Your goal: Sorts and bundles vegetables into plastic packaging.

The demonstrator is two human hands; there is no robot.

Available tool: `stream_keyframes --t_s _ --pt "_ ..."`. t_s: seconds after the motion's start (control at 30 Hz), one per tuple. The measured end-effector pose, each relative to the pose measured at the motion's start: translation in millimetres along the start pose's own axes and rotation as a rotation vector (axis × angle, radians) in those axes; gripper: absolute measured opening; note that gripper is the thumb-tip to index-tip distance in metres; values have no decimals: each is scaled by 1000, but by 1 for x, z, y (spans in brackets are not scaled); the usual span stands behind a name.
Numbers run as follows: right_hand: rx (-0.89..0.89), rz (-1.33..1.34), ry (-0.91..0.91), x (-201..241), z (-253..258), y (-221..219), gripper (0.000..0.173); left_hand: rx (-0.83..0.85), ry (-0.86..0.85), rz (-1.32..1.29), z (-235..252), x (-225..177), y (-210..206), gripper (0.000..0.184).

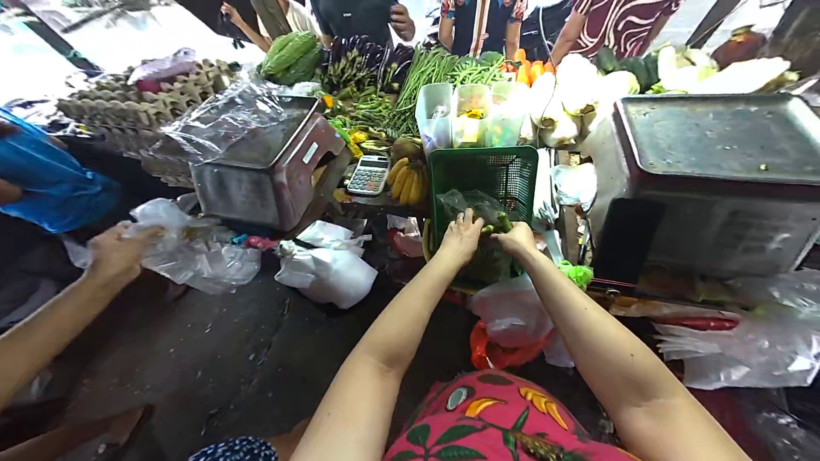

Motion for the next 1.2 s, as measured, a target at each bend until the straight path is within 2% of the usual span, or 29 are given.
stream_keyframes --t_s 0.1,0.17,0.2,0.27,0.3,0.33,0.4,0.47,0.5,0.57,0.67,0.77,0.87,0.97,1.03,1.07,1.13,1.17,1.2 --pt "7 60 8 -3 1 -1 36 1 -8 142 -4 3 5 39" --pt "-11 87 50 1 0 0 41 -44 31 77 -12 8 18 36" --pt "-16 105 80 4 0 0 50 -107 45 -8 -18 11 26 35" --pt "-3 112 99 10 2 3 84 -246 81 -249 -29 18 40 37" --pt "4 100 95 12 5 6 95 -311 114 -404 -35 23 46 40" --pt "3 84 97 13 10 8 99 -381 157 -561 -42 27 52 43" --pt "0 57 126 13 22 9 87 -503 231 -758 -56 35 65 51" --pt "-14 19 171 14 31 9 54 -566 239 -863 -68 42 73 52" --pt "-20 20 185 17 32 9 45 -570 228 -913 -73 45 77 51" --pt "-56 110 214 26 26 9 40 -559 221 -1042 -79 51 80 48" --pt "-206 321 271 43 12 15 34 -607 258 -1229 -83 62 76 46" --pt "-362 512 210 59 10 35 29 -755 354 -1391 -91 82 73 44" --pt "-372 640 134 70 14 45 26 -883 482 -1490 -110 102 73 41" --pt "-446 724 252 76 14 45 29 -1002 480 -1494 -133 117 70 36" --pt "-468 631 415 81 13 44 45 -982 455 -1449 -148 120 65 31" --pt "-428 491 445 84 10 44 55 -923 460 -1423 -153 116 63 29" --pt "-327 63 345 92 -4 44 77 -726 485 -1415 -160 99 57 29" --pt "-282 -130 260 97 -13 45 83 -624 493 -1429 -160 89 52 31" --pt "-250 -271 187 100 -21 46 82 -538 500 -1446 -159 77 47 32"
Point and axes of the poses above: each hand's wrist, its own z-axis towards the middle knuckle, its own y-axis out of the back of the hand, x = y × z, the point moved 4 cm from there along z, towards the middle knuckle, and after that the axes turned 2 degrees about y, right-handed, at the moved point
